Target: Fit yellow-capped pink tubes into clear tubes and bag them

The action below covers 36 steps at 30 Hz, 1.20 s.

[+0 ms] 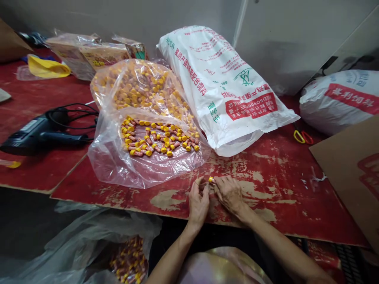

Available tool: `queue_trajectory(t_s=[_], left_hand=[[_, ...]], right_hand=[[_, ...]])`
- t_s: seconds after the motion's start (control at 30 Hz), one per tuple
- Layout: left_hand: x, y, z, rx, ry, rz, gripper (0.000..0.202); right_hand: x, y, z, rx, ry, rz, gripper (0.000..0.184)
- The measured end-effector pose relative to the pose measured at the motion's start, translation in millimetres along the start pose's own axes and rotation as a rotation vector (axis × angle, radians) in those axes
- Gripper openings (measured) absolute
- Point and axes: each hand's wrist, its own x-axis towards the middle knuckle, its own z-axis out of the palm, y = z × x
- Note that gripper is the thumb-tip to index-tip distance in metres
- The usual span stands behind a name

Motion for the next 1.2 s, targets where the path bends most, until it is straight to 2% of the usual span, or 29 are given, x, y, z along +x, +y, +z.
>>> queue_trajectory(t_s=[0.1, 0.17, 0.23, 0.3, 0.37, 0.43, 0.5, 0.57, 0.63, 0.7, 0.77, 0.87, 0.97, 1.03, 1.1, 1.2], left_hand=[[-0.2, -5.0, -4.4, 0.153, 0.066, 0.086, 0.029], [-0.7, -8.9, -6.8, 0.152, 0.079, 0.095, 0.029], [0.8, -10.6, -8.6, 0.148, 0.082, 0.114, 0.028], [8.3, -8.8, -10.7, 0.188, 0.087, 0.167, 0.026], [24.4, -4.1, -13.2, 0.284, 0.117, 0.246, 0.021], [49.3, 2.1, -15.5, 0.427, 0.178, 0.322, 0.017], [79.7, 8.0, -16.4, 0.586, 0.230, 0.361, 0.016], [110.5, 12.1, -15.2, 0.696, 0.254, 0.369, 0.016], [136.6, 14.0, -12.8, 0.736, 0.252, 0.365, 0.014], [154.4, 14.0, -10.9, 0.739, 0.239, 0.364, 0.012], [161.9, 13.2, -11.4, 0.732, 0.216, 0.364, 0.011], [151.5, 12.5, -16.7, 0.690, 0.202, 0.361, 0.013], [116.3, 12.9, -21.4, 0.407, 0.199, 0.280, 0.016], [85.6, 13.6, -20.5, 0.116, 0.111, 0.169, 0.018], [56.8, 14.3, -16.5, -0.103, -0.030, 0.041, 0.020], [27.9, 14.4, -8.4, -0.289, -0.173, -0.131, 0.024]], right_hand=[[12.2, 13.8, -5.5, 0.046, 0.103, -0.006, 0.028], [28.1, 36.8, -10.5, 0.105, 0.218, 0.043, 0.031], [52.9, 64.4, -13.6, 0.113, 0.288, 0.156, 0.033], [85.0, 88.8, -12.4, 0.061, 0.248, 0.272, 0.034], [118.7, 103.5, -7.4, 0.025, 0.134, 0.310, 0.033], [147.6, 107.0, -1.2, 0.032, 0.056, 0.267, 0.030], [166.3, 102.8, 3.3, 0.057, 0.038, 0.188, 0.031], [171.9, 97.5, 4.6, 0.068, 0.034, 0.134, 0.034], [163.9, 96.1, 2.5, 0.068, 0.043, 0.136, 0.034], [144.0, 99.2, -2.3, 0.052, 0.062, 0.186, 0.032], [116.5, 103.4, -9.0, 0.087, 0.121, 0.238, 0.032], [73.5, 103.1, -20.5, 0.376, 0.222, 0.281, 0.031], [43.7, 92.7, -29.2, 0.761, 0.208, 0.359, 0.026], [33.3, 82.7, -30.7, 0.967, 0.197, 0.428, 0.020], [28.0, 71.4, -29.4, 1.163, 0.207, 0.481, 0.020], [23.6, 52.4, -28.0, 1.408, 0.167, 0.525, 0.033]])
